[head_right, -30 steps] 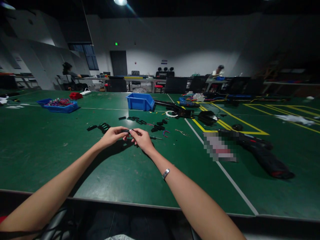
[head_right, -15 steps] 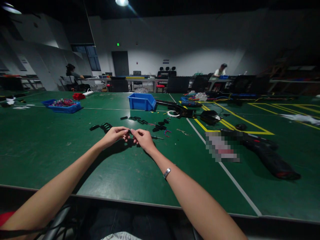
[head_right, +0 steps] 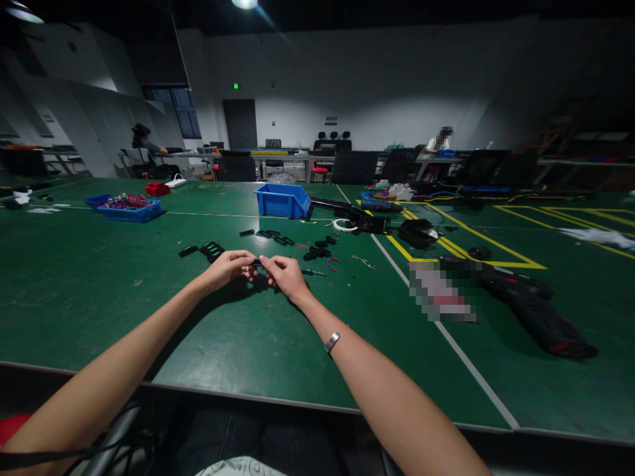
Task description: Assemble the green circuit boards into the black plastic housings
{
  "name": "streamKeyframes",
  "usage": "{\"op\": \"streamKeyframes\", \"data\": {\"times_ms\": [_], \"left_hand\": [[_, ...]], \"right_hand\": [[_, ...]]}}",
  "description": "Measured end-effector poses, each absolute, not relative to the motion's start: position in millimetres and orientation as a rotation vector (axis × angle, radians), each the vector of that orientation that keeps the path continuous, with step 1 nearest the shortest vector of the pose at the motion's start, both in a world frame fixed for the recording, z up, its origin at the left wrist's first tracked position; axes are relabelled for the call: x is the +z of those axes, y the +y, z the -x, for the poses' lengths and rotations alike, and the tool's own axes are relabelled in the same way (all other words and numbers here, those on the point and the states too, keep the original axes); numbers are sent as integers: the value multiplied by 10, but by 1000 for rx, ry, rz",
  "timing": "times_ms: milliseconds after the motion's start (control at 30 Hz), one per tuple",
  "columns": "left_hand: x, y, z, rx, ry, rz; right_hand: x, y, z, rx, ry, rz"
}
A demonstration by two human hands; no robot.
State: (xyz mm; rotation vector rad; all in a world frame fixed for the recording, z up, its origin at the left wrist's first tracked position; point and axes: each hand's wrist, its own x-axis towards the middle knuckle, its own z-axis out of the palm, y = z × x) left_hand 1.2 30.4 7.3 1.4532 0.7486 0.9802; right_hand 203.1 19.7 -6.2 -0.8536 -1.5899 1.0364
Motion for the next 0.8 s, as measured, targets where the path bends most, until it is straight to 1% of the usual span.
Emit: {"op": "streamKeyframes", "data": {"times_ms": [500, 800], "left_hand": [[77, 292, -3, 919, 714, -1392], [86, 294, 8, 926, 713, -1428]], "right_hand": [[-129, 274, -2059, 1237, -1515, 819], [-156, 287, -2063, 1256, -1506, 783]]}}
